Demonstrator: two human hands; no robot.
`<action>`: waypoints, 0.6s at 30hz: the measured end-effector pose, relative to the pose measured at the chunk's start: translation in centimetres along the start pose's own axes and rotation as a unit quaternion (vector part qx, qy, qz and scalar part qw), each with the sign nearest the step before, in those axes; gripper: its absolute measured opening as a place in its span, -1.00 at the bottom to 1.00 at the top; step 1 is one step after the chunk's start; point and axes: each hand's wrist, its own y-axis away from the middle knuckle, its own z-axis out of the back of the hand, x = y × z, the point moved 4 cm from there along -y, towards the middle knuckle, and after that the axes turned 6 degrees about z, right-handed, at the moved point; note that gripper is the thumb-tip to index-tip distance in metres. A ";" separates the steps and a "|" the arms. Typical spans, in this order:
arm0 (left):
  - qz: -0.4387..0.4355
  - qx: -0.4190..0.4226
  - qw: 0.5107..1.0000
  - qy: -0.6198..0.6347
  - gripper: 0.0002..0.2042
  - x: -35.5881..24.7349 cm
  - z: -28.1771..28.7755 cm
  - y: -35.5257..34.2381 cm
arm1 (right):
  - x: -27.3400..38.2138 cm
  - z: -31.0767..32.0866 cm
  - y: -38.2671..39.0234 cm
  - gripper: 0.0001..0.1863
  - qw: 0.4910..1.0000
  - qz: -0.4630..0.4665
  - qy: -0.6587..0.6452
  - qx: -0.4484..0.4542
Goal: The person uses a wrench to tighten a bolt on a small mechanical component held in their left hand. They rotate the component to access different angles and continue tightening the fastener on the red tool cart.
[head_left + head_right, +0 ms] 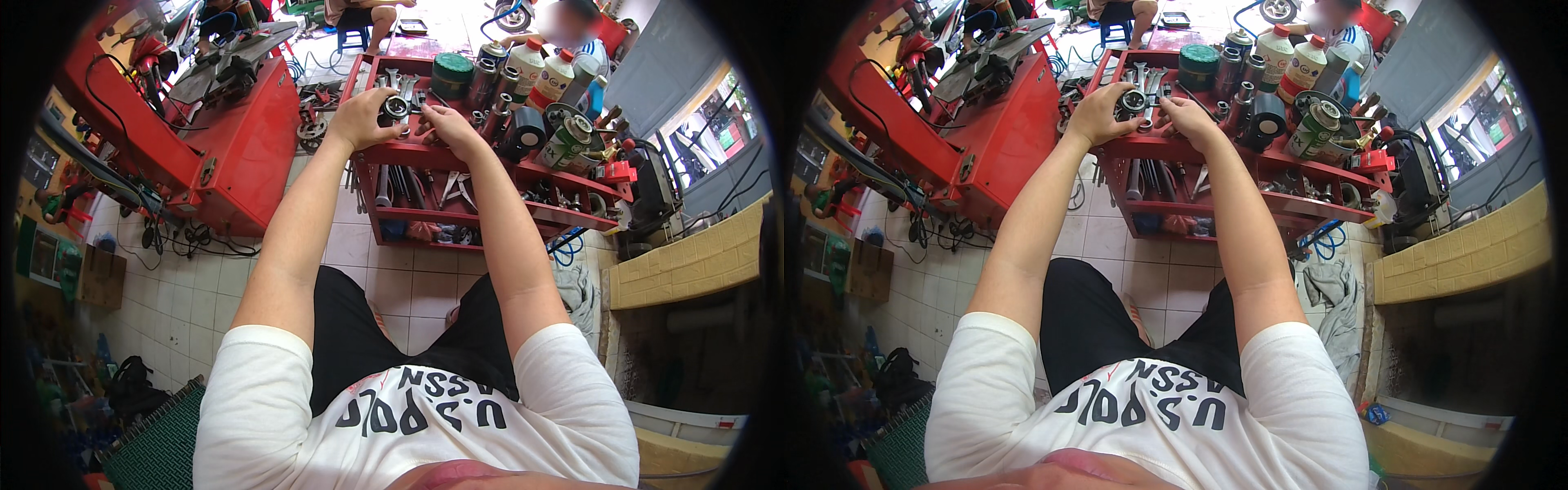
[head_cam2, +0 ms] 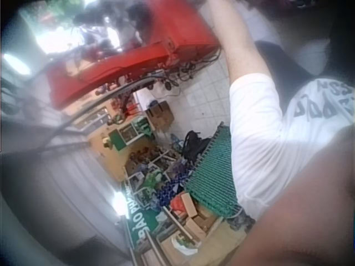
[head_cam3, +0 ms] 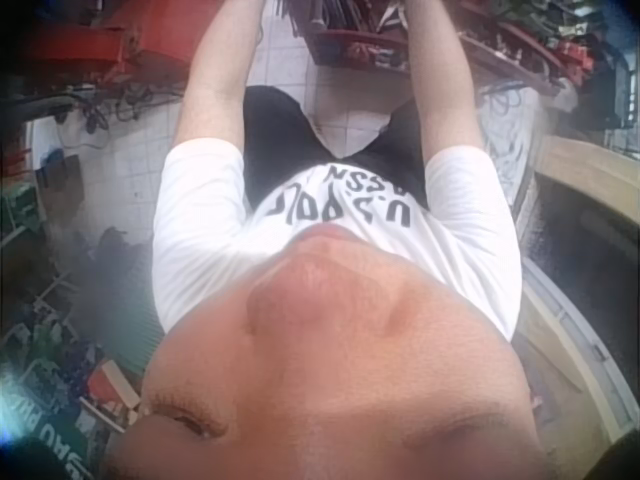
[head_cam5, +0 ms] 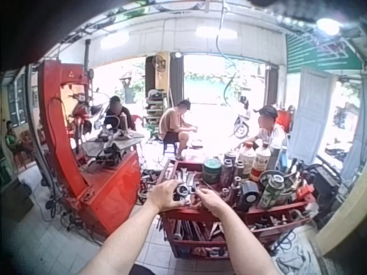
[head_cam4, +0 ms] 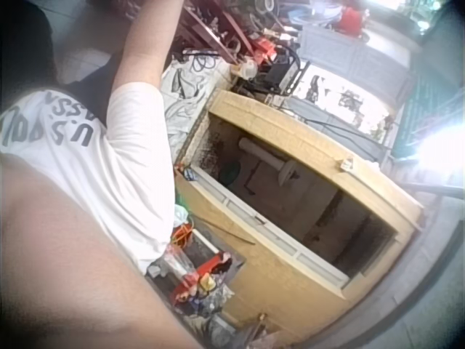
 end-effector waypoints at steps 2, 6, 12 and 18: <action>0.003 0.001 1.000 -0.003 -0.30 0.4 0.2 0.3 | 0.7 -0.7 0.5 -0.71 1.000 -0.005 -0.008 -0.004; 0.005 0.004 1.000 -0.004 -0.30 0.2 0.3 0.3 | 0.9 -0.4 1.1 -0.67 0.999 -0.001 -0.038 -0.006; 0.004 0.004 1.000 -0.001 -0.30 -0.1 0.1 0.0 | -0.2 0.2 0.0 -0.65 1.000 0.009 -0.009 0.001; 0.008 0.001 1.000 -0.002 -0.31 0.3 0.3 0.3 | 0.8 -0.5 0.9 -0.64 1.000 0.002 -0.024 -0.016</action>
